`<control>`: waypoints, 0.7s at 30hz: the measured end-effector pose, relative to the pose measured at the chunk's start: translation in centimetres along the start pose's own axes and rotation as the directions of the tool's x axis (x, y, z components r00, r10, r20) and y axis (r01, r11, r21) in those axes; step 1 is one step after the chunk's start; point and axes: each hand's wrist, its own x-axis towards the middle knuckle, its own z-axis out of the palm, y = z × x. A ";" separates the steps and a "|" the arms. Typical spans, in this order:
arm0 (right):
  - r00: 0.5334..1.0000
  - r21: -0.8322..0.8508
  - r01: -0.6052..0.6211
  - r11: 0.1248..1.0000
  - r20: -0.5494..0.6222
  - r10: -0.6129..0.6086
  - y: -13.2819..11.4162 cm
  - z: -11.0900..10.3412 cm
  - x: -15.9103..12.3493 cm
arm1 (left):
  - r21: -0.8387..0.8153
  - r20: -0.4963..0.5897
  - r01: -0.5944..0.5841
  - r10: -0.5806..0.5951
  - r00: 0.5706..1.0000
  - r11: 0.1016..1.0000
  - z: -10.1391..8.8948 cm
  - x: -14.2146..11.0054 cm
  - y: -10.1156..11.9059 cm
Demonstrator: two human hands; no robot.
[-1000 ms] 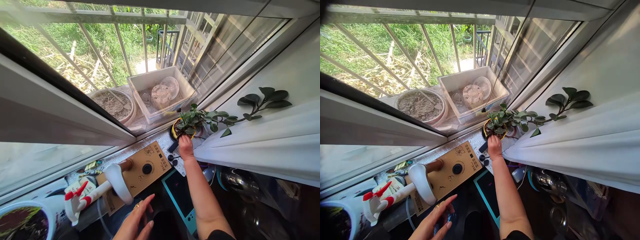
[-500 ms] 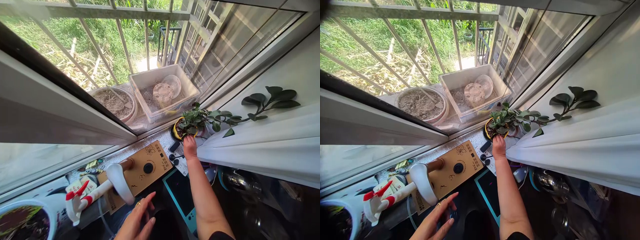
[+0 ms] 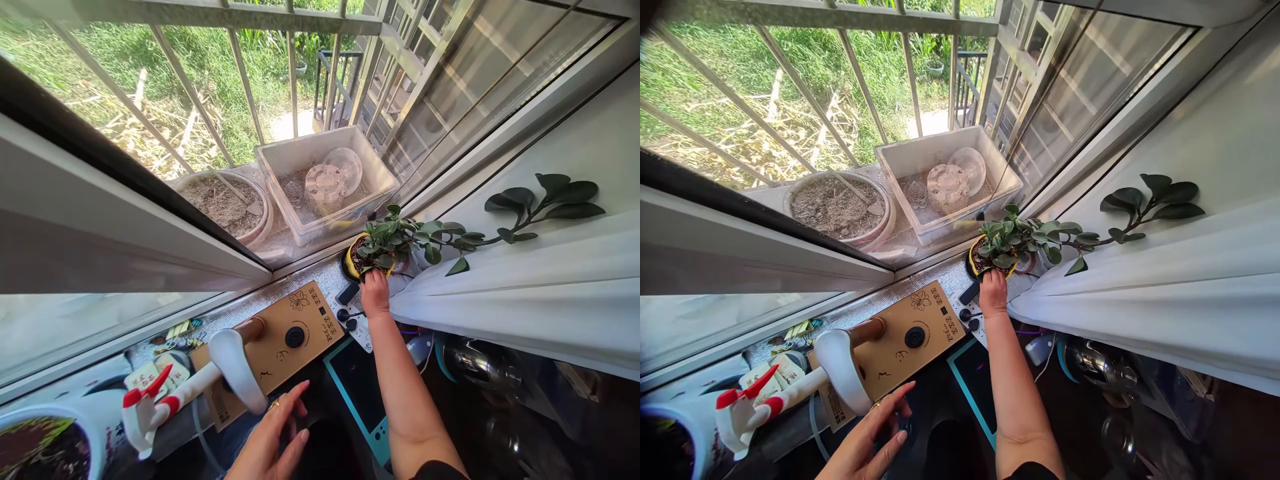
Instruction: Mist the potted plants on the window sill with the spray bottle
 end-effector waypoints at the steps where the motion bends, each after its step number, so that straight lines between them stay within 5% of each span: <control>1: 1.000 -0.005 0.002 1.000 -0.003 -0.002 0.0 0.0 0.2 | -0.003 -0.021 0.005 -0.005 1.000 1.000 0.0 0.0 -0.1; 7: 0.999 -0.014 0.028 1.000 -0.021 -0.028 -0.1 0.1 0.3 | -0.011 0.013 0.034 -0.034 0.999 0.999 0.1 0.1 -0.7; 12: 0.999 -0.025 0.026 0.999 0.023 -0.026 0.5 -0.3 -0.2 | -0.027 -0.071 0.052 -0.054 0.996 0.998 0.2 0.1 -1.1; 16: 0.997 -0.007 0.067 0.998 0.026 -0.067 0.7 -0.1 0.0 | -0.003 0.010 0.050 -0.050 0.999 0.999 -0.3 0.2 -2.0; 18: 0.997 0.007 0.071 0.997 0.006 -0.071 0.8 0.1 0.2 | 0.010 0.067 0.051 -0.051 0.996 0.999 -0.4 0.3 -2.4; 21: 0.996 0.018 0.047 0.999 -0.070 -0.046 1.6 0.3 0.0 | -0.007 0.011 0.028 -0.027 1.000 1.000 -0.1 0.2 -3.0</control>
